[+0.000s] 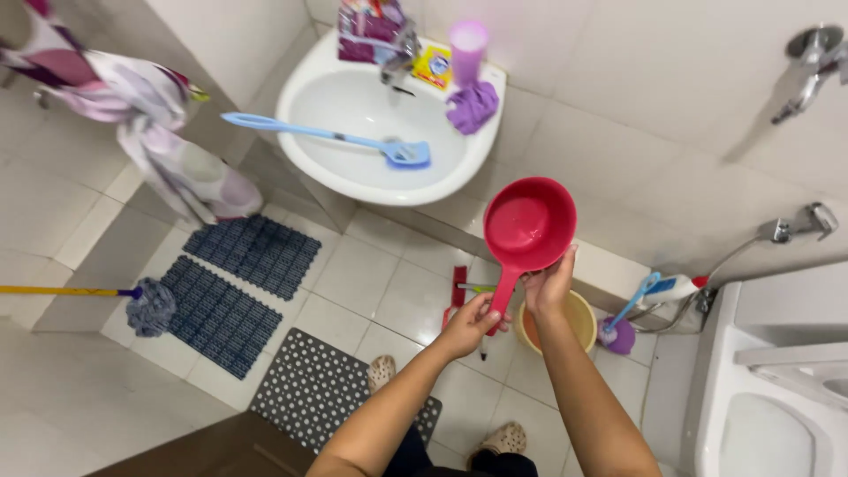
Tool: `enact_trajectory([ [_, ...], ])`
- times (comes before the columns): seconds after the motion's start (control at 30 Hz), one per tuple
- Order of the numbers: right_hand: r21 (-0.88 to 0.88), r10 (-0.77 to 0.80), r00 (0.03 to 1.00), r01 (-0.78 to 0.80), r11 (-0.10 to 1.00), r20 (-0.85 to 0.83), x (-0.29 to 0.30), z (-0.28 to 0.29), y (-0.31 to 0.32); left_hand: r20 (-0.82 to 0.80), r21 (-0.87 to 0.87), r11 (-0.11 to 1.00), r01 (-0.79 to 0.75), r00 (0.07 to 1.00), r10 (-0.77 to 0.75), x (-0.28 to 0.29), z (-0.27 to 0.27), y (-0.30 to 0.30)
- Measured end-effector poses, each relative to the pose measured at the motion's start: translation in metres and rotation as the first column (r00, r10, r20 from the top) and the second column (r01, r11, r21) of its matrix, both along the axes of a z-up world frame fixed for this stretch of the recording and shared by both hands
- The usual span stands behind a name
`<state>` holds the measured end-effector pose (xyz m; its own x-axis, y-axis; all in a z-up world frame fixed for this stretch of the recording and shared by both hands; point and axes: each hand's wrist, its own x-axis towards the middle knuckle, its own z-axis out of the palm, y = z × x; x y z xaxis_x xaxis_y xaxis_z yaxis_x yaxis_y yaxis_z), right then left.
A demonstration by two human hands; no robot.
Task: Cleaning a toilet bowl with a brush and preparing a cleaning solution in a sink.
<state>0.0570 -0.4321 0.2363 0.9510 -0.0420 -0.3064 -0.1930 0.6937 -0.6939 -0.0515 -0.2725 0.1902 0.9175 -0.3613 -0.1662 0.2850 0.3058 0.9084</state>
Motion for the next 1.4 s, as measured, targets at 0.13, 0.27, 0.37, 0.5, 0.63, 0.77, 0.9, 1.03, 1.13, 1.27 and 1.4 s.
enact_trajectory([
  [0.13,-0.111,0.035,0.984,-0.016,0.994,0.174,0.022,0.022,0.080,0.119,0.074,0.995,-0.072,0.991,0.062,0.017,0.039,0.070],
  [0.27,-0.282,0.092,0.992,-0.065,0.957,0.085,0.045,0.060,0.148,0.245,0.438,0.895,-0.090,0.969,-0.023,0.079,0.064,0.164],
  [0.37,-0.248,0.077,0.997,-0.068,0.966,0.027,0.050,0.082,0.171,0.521,0.663,0.639,-0.389,0.853,-0.021,0.162,0.071,0.231],
  [0.5,-0.256,0.010,0.999,0.001,0.967,0.041,0.042,0.103,0.188,0.608,0.786,0.002,-0.618,0.773,-0.180,0.279,0.060,0.301],
  [0.63,-0.340,-0.039,0.999,0.042,0.940,0.017,0.011,0.095,0.189,0.289,0.857,-0.399,-0.326,0.945,-0.152,0.302,0.078,0.326],
  [0.77,-0.338,-0.008,0.995,-0.028,0.941,-0.103,-0.024,0.084,0.188,0.053,0.930,-0.343,-0.133,0.971,-0.233,0.256,0.124,0.326],
  [0.9,-0.323,-0.103,0.994,0.084,0.943,-0.041,-0.042,0.092,0.186,0.111,0.970,-0.200,-0.141,0.982,-0.155,0.197,0.170,0.339],
  [1.03,-0.279,-0.223,0.973,0.228,0.933,0.049,-0.060,0.028,0.158,0.248,0.950,-0.133,-0.281,0.943,-0.221,0.110,0.210,0.339],
  [1.13,-0.135,-0.289,0.949,0.272,0.953,-0.127,-0.076,0.033,0.155,0.426,0.887,0.243,-0.394,0.899,-0.097,0.102,0.197,0.303],
  [1.27,-0.190,-0.455,0.856,0.418,0.888,-0.244,-0.110,0.004,0.157,0.350,0.841,0.506,-0.190,0.905,-0.242,0.091,0.116,0.218],
  [1.4,-0.116,-0.529,0.781,0.522,0.845,-0.332,-0.149,-0.042,0.150,0.276,0.801,0.599,0.005,0.885,-0.375,0.055,0.044,0.152],
])
